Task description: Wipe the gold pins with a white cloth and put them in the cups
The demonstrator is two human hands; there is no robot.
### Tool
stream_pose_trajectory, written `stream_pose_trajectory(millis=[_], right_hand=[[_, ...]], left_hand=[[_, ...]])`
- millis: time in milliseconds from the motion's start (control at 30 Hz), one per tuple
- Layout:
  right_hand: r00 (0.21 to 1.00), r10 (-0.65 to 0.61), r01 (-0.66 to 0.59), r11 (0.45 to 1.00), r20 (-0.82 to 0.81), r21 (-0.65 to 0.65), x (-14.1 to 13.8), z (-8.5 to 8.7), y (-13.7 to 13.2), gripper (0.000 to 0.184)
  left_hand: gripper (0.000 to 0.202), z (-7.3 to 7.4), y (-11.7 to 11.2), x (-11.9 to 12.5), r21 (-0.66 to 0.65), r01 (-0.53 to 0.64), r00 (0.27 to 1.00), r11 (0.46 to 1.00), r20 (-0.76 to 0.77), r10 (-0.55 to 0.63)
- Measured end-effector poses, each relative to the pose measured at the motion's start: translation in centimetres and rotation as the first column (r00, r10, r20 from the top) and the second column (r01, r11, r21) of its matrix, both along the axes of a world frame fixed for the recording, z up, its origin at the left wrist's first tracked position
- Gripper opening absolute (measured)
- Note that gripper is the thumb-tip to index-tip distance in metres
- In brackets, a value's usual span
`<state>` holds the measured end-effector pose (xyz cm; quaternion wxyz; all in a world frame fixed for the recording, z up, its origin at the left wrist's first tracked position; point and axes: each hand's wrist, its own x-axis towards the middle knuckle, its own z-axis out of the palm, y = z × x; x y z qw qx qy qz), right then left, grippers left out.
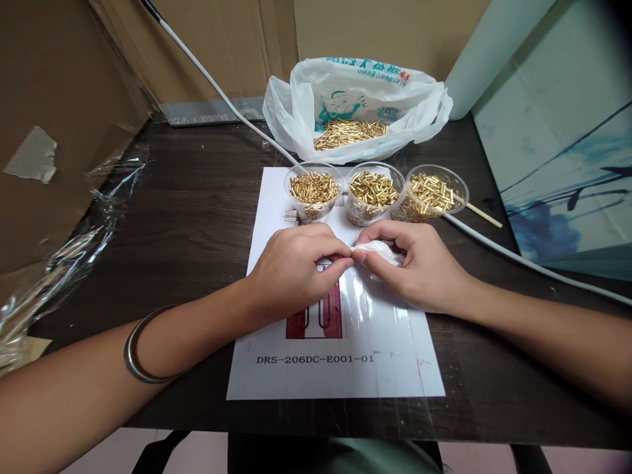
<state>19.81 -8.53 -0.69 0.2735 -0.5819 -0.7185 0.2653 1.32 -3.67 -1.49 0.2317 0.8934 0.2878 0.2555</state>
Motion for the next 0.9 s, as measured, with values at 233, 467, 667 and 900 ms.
stream_pose_trajectory(millis=[233, 467, 667, 900], right_hand=[[1.0, -0.001, 0.0, 1.0, -0.019, -0.026, 0.0, -0.14, -0.02, 0.018], [1.0, 0.01, -0.01, 0.999, -0.011, -0.04, -0.08, -0.07, -0.09, 0.019], [1.0, 0.02, -0.02, 0.999, 0.002, -0.026, -0.03, -0.17, 0.01, 0.019], [1.0, 0.02, -0.02, 0.999, -0.01, -0.038, -0.06, -0.1, 0.0, 0.021]], left_hand=[[0.012, -0.06, 0.03, -0.1, -0.01, 0.007, 1.0, 1.0, 0.011, -0.007], [0.011, -0.01, 0.04, 0.0, -0.017, 0.001, 1.0, 1.0, 0.009, -0.001], [0.011, 0.03, -0.05, 0.06, -0.001, -0.006, 1.0, 1.0, 0.004, 0.006], [0.01, 0.2, -0.02, 0.02, -0.009, -0.026, 1.0, 1.0, -0.013, 0.026]])
